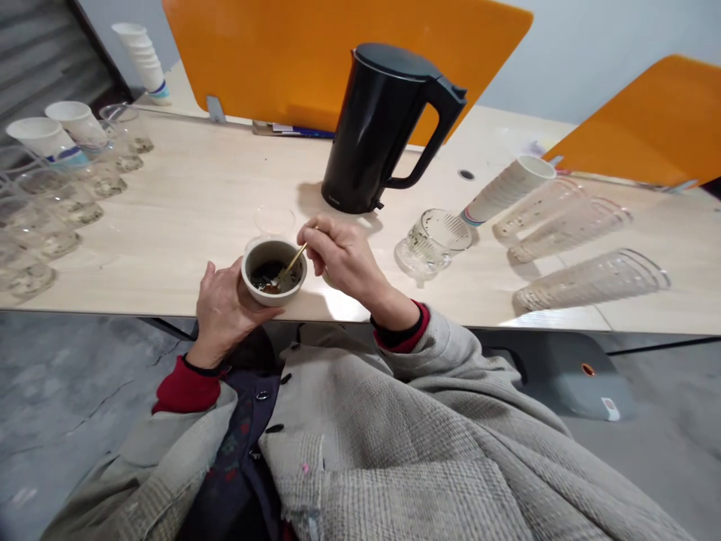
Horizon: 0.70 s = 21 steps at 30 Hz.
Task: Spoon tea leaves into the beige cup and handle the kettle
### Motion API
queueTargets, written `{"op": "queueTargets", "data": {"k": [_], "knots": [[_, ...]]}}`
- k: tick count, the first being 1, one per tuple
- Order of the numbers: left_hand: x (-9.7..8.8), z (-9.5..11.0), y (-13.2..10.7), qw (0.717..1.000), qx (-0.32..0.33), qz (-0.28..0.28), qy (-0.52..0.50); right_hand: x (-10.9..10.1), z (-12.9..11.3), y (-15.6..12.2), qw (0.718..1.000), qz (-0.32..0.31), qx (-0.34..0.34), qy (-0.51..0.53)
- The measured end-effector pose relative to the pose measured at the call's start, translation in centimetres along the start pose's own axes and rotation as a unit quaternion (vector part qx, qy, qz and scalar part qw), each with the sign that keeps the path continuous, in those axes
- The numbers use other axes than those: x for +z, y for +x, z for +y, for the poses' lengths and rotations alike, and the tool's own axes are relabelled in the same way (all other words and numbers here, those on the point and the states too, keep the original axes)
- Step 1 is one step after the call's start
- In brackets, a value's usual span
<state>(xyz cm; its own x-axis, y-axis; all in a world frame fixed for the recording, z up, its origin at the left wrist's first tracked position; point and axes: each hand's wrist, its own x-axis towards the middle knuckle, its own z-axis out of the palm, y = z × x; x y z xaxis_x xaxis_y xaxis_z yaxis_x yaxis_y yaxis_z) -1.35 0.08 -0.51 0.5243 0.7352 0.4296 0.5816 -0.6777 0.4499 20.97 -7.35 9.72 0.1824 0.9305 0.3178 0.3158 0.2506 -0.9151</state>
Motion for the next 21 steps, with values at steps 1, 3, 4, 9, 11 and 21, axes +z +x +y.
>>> {"op": "queueTargets", "data": {"k": [1,3,4,9,11,21], "knots": [[0.1,0.0,0.0,1.000,0.001,0.000,0.001,-0.1,0.5,0.1,0.998,0.026,0.029,0.039],[0.1,-0.1,0.1,1.000,0.004,-0.003,0.003,-0.4,1.3,0.2,0.990,0.068,0.069,0.098],[0.2,-0.1,0.1,1.000,0.005,-0.003,0.004,-0.7,1.5,0.2,0.986,0.083,0.082,0.119],[0.1,0.0,0.1,1.000,0.003,0.012,0.003,-1.9,1.9,0.3,0.975,0.134,0.095,0.150],[0.1,-0.1,0.1,1.000,0.002,0.014,0.000,-2.0,2.0,0.3,0.974,0.149,0.089,0.146],[0.3,-0.2,0.1,1.000,0.003,0.017,0.020,-2.6,1.8,0.8,0.966,0.224,-0.025,0.123]]}}
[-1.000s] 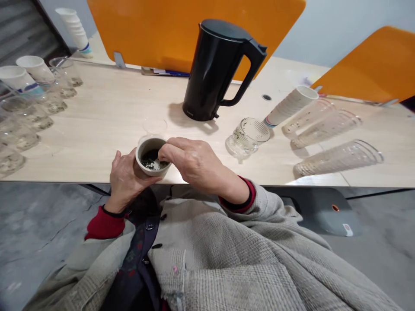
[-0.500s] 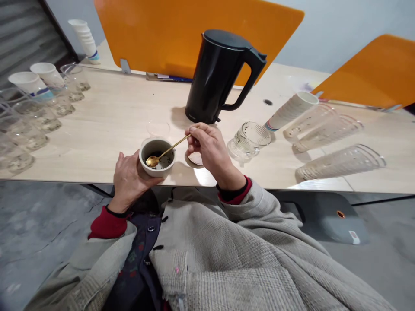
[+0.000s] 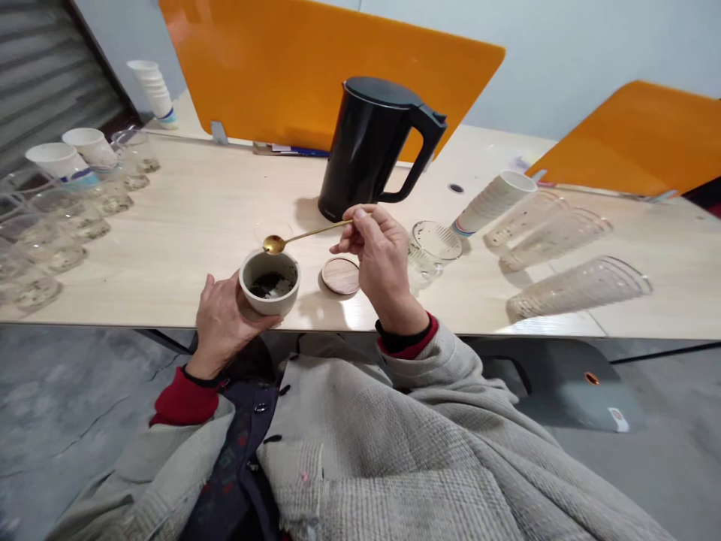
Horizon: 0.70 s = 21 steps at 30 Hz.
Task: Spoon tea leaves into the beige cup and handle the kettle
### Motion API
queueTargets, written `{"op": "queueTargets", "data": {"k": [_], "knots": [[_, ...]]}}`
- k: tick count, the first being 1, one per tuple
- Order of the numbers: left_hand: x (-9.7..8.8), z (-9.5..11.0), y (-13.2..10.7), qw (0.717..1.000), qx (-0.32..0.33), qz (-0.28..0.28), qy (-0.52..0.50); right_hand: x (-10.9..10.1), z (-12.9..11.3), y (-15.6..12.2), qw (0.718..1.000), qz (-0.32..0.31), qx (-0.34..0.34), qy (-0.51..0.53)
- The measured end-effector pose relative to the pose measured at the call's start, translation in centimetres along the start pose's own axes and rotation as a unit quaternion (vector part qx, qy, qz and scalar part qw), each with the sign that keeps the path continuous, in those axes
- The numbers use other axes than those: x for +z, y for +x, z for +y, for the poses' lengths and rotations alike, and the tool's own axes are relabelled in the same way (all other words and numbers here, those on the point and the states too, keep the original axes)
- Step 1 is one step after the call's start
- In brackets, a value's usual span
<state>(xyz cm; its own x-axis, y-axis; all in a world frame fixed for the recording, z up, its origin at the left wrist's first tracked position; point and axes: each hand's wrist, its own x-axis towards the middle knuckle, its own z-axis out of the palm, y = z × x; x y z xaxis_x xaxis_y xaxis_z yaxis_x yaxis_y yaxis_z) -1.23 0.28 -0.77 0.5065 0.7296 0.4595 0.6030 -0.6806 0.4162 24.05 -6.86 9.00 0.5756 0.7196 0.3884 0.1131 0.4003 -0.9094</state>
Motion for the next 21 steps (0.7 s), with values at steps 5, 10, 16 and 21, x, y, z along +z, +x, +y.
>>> {"op": "queueTargets", "data": {"k": [5,10,16,21], "knots": [[0.0,0.0,-0.1,1.000,0.013,0.002,0.012,1.0,-0.8,-0.2,0.978,0.056,-0.200,-0.037],[0.0,-0.1,0.0,1.000,0.010,0.008,0.014,2.4,1.0,-0.3,0.932,-0.065,-0.287,-0.211],[-0.1,-0.2,0.0,1.000,0.007,0.006,0.017,2.1,2.1,0.1,0.927,-0.076,-0.277,-0.241],[-0.1,-0.3,0.0,1.000,0.011,0.004,0.020,2.4,2.5,-0.2,0.915,-0.104,-0.297,-0.253]]}}
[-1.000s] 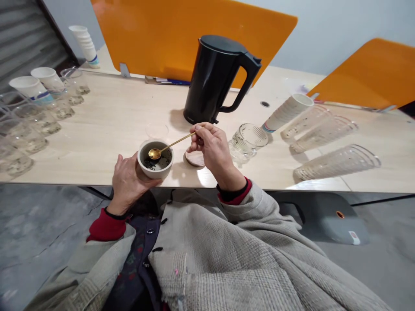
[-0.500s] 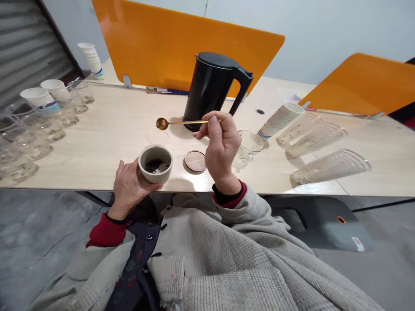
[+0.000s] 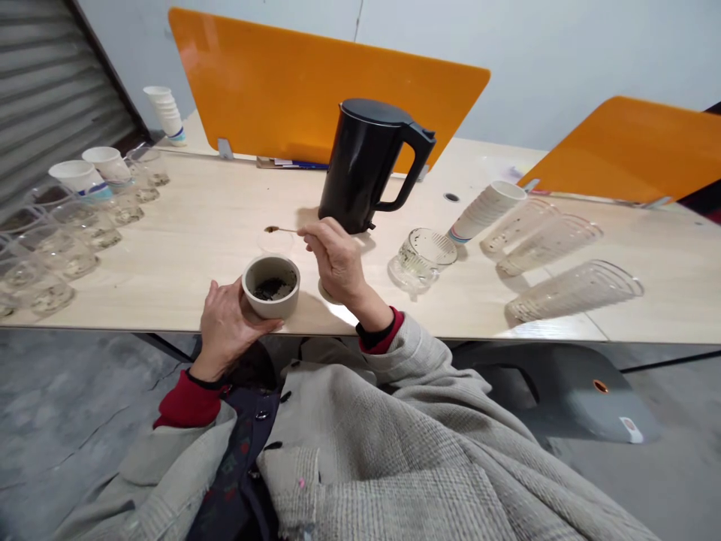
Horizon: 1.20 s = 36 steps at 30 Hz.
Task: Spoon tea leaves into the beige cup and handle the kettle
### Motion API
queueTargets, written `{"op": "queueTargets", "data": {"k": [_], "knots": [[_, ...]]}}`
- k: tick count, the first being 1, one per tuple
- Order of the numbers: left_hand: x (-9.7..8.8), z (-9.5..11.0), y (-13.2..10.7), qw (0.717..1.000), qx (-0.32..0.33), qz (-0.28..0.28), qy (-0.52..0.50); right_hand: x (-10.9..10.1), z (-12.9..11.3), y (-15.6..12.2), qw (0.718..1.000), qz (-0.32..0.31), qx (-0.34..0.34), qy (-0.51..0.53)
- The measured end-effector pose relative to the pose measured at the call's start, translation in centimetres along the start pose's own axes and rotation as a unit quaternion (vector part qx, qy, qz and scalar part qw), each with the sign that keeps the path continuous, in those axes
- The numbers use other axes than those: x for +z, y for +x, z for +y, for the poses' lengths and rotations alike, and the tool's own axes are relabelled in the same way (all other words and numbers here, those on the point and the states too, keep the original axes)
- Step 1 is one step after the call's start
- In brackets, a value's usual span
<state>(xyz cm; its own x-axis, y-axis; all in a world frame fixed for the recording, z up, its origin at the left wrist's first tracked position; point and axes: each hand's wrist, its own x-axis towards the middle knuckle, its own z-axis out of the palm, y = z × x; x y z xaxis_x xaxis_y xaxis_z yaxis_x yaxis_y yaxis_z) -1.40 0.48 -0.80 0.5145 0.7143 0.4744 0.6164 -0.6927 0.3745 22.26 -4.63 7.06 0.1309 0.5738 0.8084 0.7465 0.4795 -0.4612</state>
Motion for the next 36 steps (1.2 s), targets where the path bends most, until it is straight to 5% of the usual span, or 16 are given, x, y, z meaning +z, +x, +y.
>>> {"op": "queueTargets", "data": {"k": [3,13,20,26,31,36], "knots": [[0.1,0.0,0.0,1.000,-0.002,0.005,0.002,0.5,0.3,-0.1,1.000,-0.018,0.003,-0.013],[0.3,-0.2,-0.1,1.000,0.006,0.016,0.003,0.4,1.2,-0.5,0.992,0.073,0.100,0.021],[0.3,-0.1,0.0,1.000,-0.001,0.013,0.009,0.9,1.0,-0.3,0.999,0.029,0.042,0.006],[0.0,0.0,0.1,1.000,-0.010,-0.001,0.012,0.3,1.7,-0.2,0.973,0.125,0.166,0.104],[-0.1,-0.1,0.4,1.000,-0.009,-0.011,0.013,-3.4,3.2,-1.1,0.933,0.227,0.240,0.145],[-0.3,-0.1,0.7,1.000,-0.010,-0.014,0.016,-11.6,5.3,-3.3,0.914,0.340,0.212,0.062]]}}
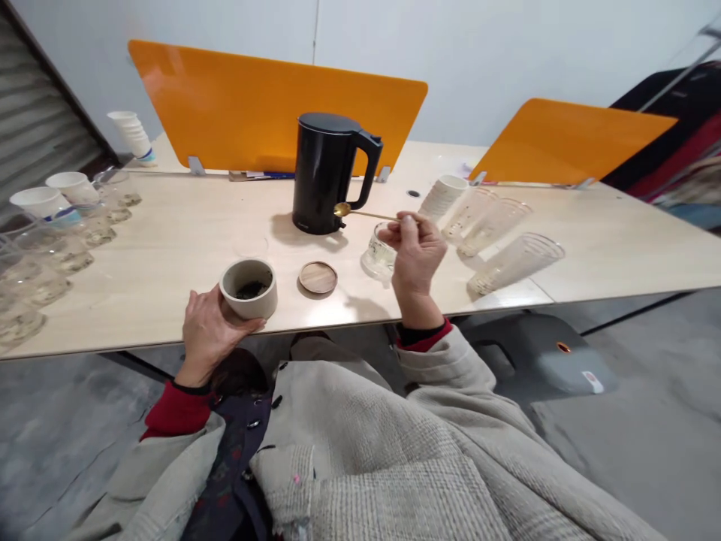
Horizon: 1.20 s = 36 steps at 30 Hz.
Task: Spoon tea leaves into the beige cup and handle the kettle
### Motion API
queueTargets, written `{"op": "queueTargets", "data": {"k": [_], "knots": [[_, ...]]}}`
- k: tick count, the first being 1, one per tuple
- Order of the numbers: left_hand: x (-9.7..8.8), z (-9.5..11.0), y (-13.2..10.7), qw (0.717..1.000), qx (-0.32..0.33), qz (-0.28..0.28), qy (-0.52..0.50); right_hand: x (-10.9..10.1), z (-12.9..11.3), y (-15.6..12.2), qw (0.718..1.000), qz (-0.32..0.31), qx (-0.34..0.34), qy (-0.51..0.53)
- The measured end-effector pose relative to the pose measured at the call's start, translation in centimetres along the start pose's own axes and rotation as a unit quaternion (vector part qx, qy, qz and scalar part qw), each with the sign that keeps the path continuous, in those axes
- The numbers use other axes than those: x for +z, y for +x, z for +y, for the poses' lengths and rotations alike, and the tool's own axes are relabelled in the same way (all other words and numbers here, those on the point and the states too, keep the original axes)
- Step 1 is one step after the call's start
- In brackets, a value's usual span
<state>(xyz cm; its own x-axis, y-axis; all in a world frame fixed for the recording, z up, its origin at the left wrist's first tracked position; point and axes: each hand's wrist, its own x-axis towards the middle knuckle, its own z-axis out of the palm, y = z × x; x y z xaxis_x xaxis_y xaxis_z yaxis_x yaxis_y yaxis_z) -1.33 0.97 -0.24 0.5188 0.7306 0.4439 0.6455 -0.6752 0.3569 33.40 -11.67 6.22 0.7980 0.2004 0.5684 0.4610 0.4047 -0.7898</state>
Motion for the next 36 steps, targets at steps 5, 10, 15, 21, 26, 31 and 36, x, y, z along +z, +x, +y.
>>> {"op": "queueTargets", "data": {"k": [5,10,15,21,26,31,36], "knots": [[-0.2,0.0,0.3,1.000,0.001,-0.008,0.004,-5.8,0.1,2.5,0.993,0.076,0.004,-0.089],[-0.4,0.0,0.5,1.000,-0.005,-0.014,0.018,-5.9,0.5,2.1,0.980,0.046,0.040,-0.189],[-0.4,0.0,0.6,1.000,-0.003,-0.019,0.018,-5.5,1.0,1.7,0.959,-0.008,0.055,-0.277],[-0.2,0.0,0.5,1.000,-0.002,-0.016,0.008,-7.6,-2.1,-0.5,0.926,0.025,-0.119,-0.357],[-0.2,0.2,0.6,1.000,0.006,-0.023,0.006,-4.1,-2.6,-5.6,0.925,-0.135,-0.162,-0.316],[-0.1,0.3,0.5,1.000,0.005,-0.024,0.010,1.8,1.2,-7.9,0.822,-0.399,-0.154,-0.376],[0.2,0.2,0.3,1.000,0.004,-0.014,0.011,3.7,2.9,-8.3,0.782,-0.468,-0.132,-0.389]]}}
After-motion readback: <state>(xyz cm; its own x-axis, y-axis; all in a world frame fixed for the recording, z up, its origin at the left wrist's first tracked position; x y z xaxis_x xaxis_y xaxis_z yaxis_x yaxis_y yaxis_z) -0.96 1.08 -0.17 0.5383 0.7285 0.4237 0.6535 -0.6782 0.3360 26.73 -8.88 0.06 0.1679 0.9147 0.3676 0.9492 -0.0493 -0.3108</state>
